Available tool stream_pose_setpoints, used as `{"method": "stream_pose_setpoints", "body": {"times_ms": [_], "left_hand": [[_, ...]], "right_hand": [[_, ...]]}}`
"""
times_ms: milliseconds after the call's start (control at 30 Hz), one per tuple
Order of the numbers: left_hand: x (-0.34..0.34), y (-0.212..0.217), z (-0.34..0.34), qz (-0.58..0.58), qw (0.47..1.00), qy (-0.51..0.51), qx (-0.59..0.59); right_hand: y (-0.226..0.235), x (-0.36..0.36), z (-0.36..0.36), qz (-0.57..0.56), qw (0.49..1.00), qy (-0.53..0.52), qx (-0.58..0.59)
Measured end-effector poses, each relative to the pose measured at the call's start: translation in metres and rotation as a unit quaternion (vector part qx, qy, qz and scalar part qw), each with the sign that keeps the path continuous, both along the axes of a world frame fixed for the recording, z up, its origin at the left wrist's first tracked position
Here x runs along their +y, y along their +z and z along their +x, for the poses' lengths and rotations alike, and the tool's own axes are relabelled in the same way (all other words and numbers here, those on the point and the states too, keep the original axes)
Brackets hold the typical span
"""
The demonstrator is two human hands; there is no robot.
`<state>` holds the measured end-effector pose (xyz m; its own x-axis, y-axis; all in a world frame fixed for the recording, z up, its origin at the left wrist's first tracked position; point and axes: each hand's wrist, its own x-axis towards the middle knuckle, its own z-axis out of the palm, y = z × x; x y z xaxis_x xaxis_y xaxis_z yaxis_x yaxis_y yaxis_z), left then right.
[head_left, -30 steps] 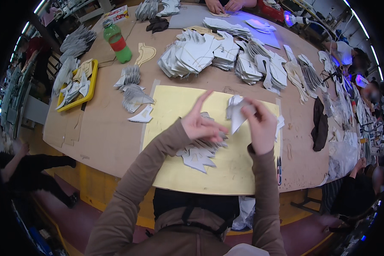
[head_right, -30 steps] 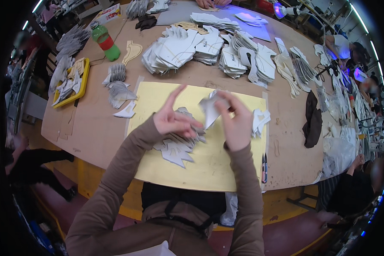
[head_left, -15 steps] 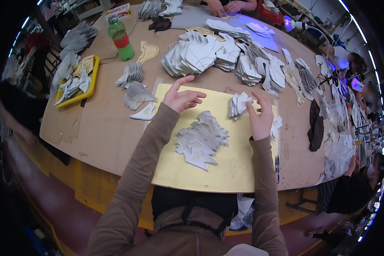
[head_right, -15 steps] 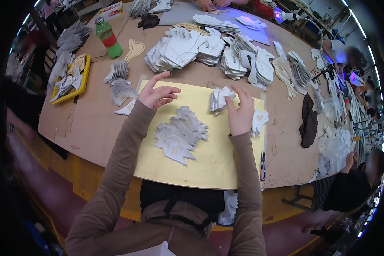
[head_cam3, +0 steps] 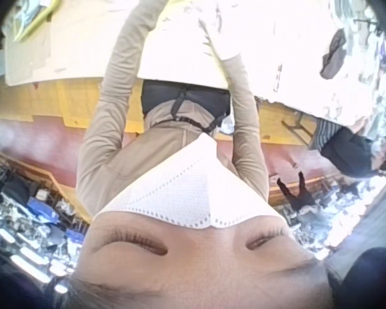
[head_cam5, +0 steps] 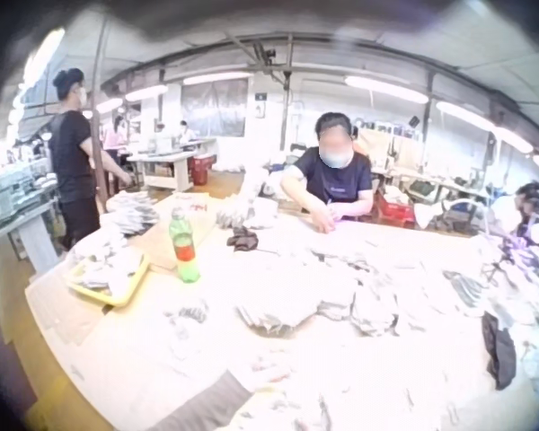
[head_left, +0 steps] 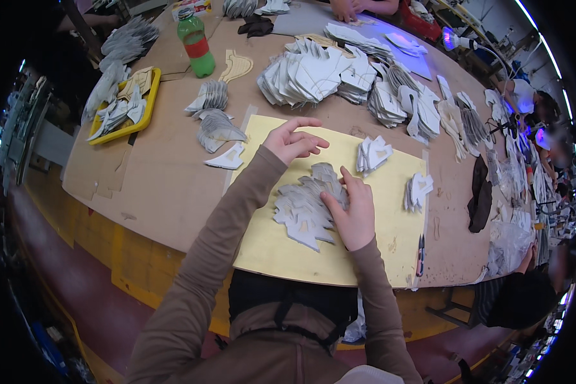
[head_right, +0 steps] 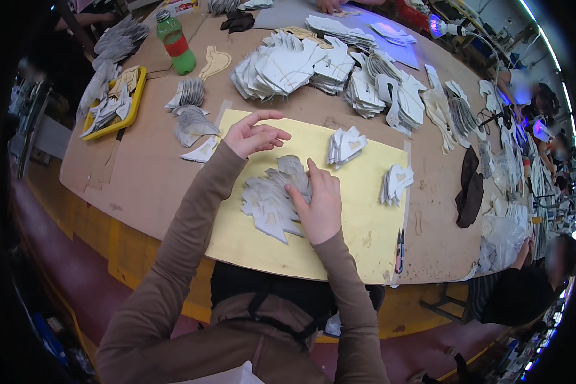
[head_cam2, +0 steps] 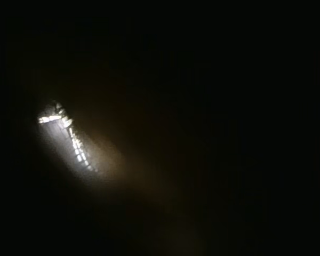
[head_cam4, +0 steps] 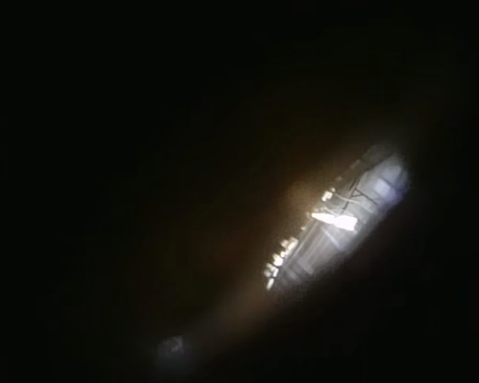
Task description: The person repeatedly picks up small white fabric pieces from a table, separates them by hand, and places them into neat stacks. The person also briefly hands a stack to a coworker across the table. The task continues with the person handling and organizing the fabric pieces throughout the clip.
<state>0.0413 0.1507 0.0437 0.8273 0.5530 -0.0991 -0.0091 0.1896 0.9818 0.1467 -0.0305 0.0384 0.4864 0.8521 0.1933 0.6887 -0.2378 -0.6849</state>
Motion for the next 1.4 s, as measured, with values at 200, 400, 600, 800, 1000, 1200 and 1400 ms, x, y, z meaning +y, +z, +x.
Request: {"method": "stream_pose_setpoints", "body": {"times_ms": [200,400,600,800,1000,1200,1400], "left_hand": [[0.002,-0.005,-0.002,0.03,0.999,-0.025,0.005],[-0.014,-0.019,0.005,0.105,0.989,-0.104,0.005],[-0.022,0.002,0.006,0.174,0.923,-0.189,0.288],[-0.03,-0.016,0.013,0.342,0.935,-0.059,0.073],[-0.029,-0.047,0.015,0.484,0.865,-0.12,0.047],[-0.023,-0.009,0.013,0.379,0.853,-0.308,0.185],[-0.034,-0.003,0.002,0.355,0.917,-0.181,0.017]], "right_hand": [[0.002,0.004,-0.003,0.055,0.998,0.027,-0.035],[0.008,-0.001,-0.001,0.084,0.996,0.02,0.025],[0.025,-0.01,0.015,0.14,0.989,-0.032,0.027],[0.035,-0.016,0.049,0.168,0.952,-0.053,0.25],[0.054,-0.001,0.068,0.188,0.886,-0.033,0.422],[0.025,0.004,0.074,0.179,0.798,-0.021,0.575],[0.017,0.009,0.056,0.236,0.757,-0.04,0.608]]}}
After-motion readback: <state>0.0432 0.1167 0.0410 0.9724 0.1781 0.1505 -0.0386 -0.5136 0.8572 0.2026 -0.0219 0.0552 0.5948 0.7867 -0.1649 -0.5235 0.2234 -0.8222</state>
